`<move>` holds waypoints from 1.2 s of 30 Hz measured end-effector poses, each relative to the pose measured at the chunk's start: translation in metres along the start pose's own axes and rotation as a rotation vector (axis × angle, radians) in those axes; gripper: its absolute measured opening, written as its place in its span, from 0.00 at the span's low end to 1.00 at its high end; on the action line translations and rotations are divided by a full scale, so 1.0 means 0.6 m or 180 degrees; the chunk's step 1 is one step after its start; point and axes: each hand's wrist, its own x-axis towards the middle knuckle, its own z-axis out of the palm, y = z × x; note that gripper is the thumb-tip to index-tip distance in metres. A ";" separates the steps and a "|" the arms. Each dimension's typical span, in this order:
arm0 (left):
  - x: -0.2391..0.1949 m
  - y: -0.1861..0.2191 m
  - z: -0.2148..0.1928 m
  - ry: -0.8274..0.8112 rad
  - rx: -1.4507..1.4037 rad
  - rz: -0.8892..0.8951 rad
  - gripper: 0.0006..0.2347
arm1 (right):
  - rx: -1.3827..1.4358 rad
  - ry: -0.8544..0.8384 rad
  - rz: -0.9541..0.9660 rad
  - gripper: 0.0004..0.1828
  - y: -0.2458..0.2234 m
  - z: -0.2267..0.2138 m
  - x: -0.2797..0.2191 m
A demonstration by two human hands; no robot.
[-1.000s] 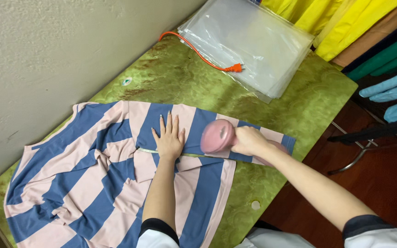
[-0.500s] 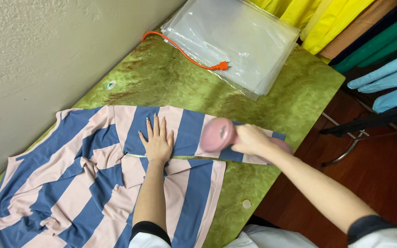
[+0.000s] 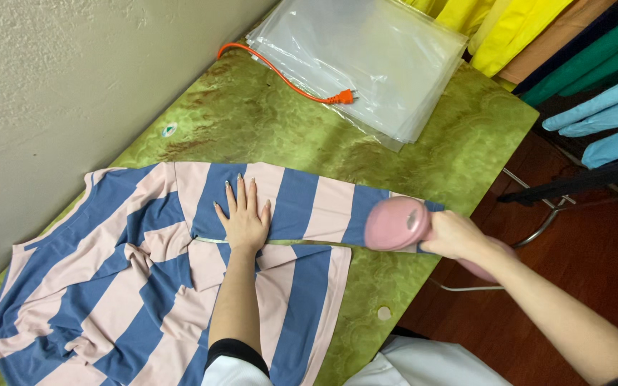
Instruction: The person uses a handheld steamer to smooth a striped long-sleeve shirt on a table, then folds the shirt neatly by hand. The shirt is folded into a compact rectangle and placed on the table.
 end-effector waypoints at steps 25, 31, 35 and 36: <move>0.004 -0.002 0.017 -0.0059 0.0356 -0.0019 0.27 | 0.0258 0.0130 -0.0461 0.16 -0.039 -0.027 -0.047; 0.011 -0.006 0.028 -0.0225 0.0432 -0.0053 0.27 | 0.0003 0.0143 0.0247 0.17 0.044 -0.085 -0.103; 0.011 0.021 0.023 -0.0175 0.0581 -0.0052 0.28 | -0.0170 0.0185 -0.0073 0.15 0.009 -0.087 -0.083; 0.008 0.035 0.014 -0.0116 0.0653 -0.0017 0.28 | -0.0093 0.0183 -0.0204 0.13 -0.007 -0.080 -0.073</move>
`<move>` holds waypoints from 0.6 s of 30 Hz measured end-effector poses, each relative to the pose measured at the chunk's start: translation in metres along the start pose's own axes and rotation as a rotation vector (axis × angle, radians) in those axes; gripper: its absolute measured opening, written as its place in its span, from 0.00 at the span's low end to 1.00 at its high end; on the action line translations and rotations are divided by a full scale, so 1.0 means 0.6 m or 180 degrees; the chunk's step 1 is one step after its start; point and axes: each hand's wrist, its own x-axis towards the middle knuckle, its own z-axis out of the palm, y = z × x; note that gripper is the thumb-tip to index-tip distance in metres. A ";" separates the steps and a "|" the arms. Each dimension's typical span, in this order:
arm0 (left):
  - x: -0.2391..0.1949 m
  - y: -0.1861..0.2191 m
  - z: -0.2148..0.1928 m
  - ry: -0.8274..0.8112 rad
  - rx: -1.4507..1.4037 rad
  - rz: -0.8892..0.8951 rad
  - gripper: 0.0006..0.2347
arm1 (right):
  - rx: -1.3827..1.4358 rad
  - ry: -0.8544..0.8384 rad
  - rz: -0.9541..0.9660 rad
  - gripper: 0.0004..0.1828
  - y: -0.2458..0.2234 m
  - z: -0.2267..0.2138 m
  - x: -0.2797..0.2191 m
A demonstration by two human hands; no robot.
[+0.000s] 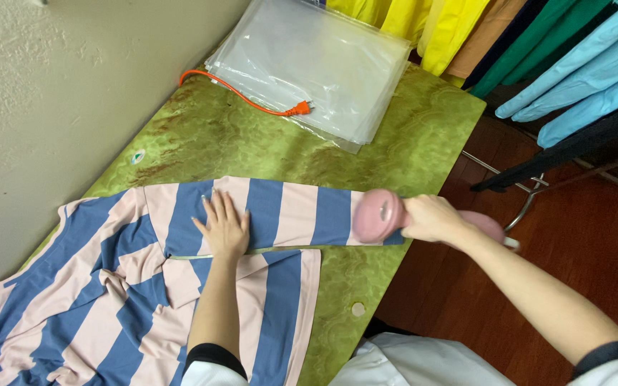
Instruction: The person uses a handheld steamer to smooth a striped long-sleeve shirt on a table, then folds the shirt neatly by hand. The shirt is folded into a compact rectangle and placed on the table.
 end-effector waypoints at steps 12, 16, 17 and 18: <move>-0.034 0.114 -0.027 -0.0269 -0.0417 0.0360 0.28 | 0.0047 0.0010 -0.0466 0.15 -0.129 -0.033 0.003; -0.035 0.115 -0.027 -0.0232 -0.0448 0.0339 0.28 | 0.0196 -0.0156 -0.0164 0.16 0.033 0.024 0.015; -0.034 0.115 -0.028 -0.0217 -0.0446 0.0329 0.28 | 0.0117 -0.0114 0.0032 0.14 0.053 0.011 0.001; -0.035 0.117 -0.029 -0.0204 -0.0449 0.0323 0.27 | 0.0036 -0.0071 0.0236 0.12 0.075 -0.001 -0.015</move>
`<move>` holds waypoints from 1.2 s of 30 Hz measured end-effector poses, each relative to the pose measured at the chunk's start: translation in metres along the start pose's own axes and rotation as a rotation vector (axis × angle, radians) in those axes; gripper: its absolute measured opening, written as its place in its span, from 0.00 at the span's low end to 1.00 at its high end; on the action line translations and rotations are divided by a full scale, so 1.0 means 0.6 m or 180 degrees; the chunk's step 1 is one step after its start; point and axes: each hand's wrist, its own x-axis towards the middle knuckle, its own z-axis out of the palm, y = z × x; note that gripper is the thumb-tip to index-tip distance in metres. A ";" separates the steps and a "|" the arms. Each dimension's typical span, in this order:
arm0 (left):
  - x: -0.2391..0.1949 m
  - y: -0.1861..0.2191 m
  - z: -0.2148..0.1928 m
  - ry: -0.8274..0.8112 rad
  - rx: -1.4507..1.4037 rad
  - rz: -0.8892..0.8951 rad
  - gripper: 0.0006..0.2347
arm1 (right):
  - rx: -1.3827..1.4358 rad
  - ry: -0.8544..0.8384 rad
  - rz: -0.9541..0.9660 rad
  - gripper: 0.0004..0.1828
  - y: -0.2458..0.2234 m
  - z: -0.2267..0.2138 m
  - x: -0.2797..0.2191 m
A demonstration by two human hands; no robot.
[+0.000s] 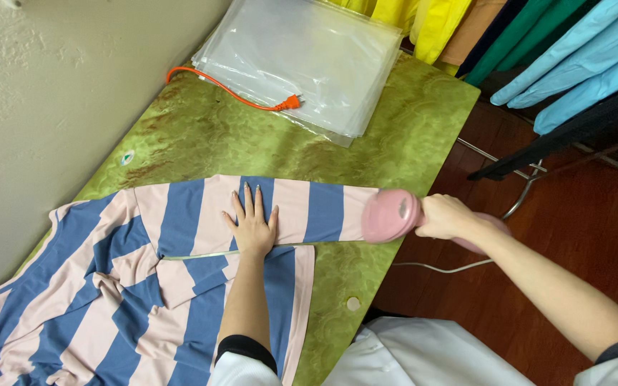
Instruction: The person uses a handheld steamer to smooth a striped long-sleeve shirt on a table, then folds the shirt neatly by hand. The shirt is folded into a compact rectangle and placed on the table.
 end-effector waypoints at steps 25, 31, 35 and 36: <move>-0.001 -0.003 0.017 0.0208 -0.0069 -0.0061 0.27 | 0.0174 0.0058 -0.0262 0.16 0.026 0.044 0.058; -0.005 0.002 0.019 0.0339 -0.0063 -0.0040 0.27 | -0.0143 0.0298 0.0020 0.17 0.050 -0.027 0.003; -0.002 0.003 0.021 0.0520 -0.0116 -0.0032 0.27 | -0.0198 0.0327 -0.0293 0.16 -0.004 -0.030 0.044; -0.003 0.002 0.021 0.0516 -0.0114 -0.0041 0.27 | -0.0062 0.0327 -0.0411 0.14 -0.016 -0.018 0.066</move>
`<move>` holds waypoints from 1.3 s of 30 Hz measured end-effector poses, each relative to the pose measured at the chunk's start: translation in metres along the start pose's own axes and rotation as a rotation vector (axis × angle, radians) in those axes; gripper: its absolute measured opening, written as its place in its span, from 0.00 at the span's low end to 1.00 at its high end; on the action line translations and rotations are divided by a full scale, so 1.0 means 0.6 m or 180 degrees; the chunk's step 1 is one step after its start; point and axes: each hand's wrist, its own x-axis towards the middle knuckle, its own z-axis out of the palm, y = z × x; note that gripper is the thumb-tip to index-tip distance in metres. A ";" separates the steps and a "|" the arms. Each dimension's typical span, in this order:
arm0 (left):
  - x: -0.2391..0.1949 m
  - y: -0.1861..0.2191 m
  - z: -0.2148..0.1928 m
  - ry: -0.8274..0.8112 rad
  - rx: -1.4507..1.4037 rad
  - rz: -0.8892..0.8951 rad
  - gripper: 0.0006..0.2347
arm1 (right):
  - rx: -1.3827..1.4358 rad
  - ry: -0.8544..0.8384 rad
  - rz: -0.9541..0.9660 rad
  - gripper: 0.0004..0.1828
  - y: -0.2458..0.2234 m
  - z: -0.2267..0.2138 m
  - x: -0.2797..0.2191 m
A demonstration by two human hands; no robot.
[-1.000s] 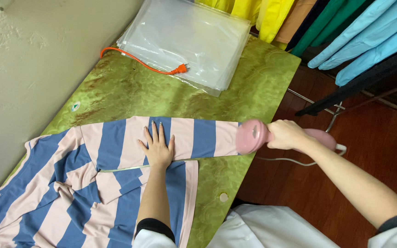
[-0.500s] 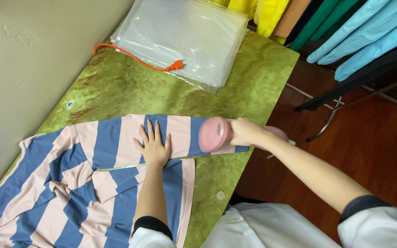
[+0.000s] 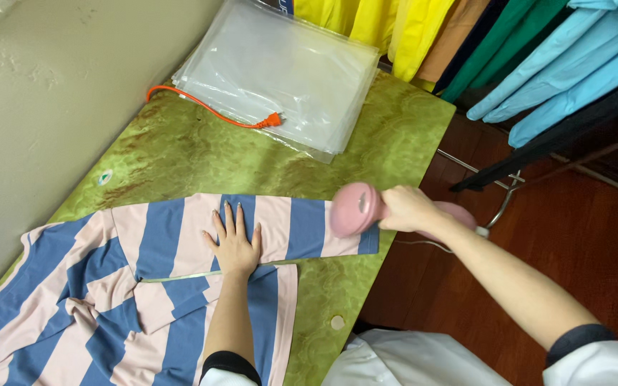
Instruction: The person uses a handheld steamer to smooth a striped long-sleeve shirt on a table, then folds the shirt neatly by hand. The shirt is folded into a compact rectangle and placed on the table.
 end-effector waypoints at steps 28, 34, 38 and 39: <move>0.002 0.004 -0.017 -0.0207 -0.0129 -0.0134 0.26 | -0.0141 -0.0292 0.0102 0.19 -0.052 0.020 0.076; 0.004 0.001 -0.012 -0.0232 -0.0087 -0.0109 0.26 | 0.0037 0.0231 -0.0505 0.22 -0.184 0.047 0.190; 0.001 0.001 -0.010 -0.0184 -0.0098 -0.0073 0.27 | 0.0078 0.0278 -0.0549 0.22 -0.182 0.077 0.203; 0.002 0.000 -0.010 -0.0161 -0.0117 -0.0088 0.26 | 0.0077 0.0205 -0.0481 0.23 -0.168 0.096 0.211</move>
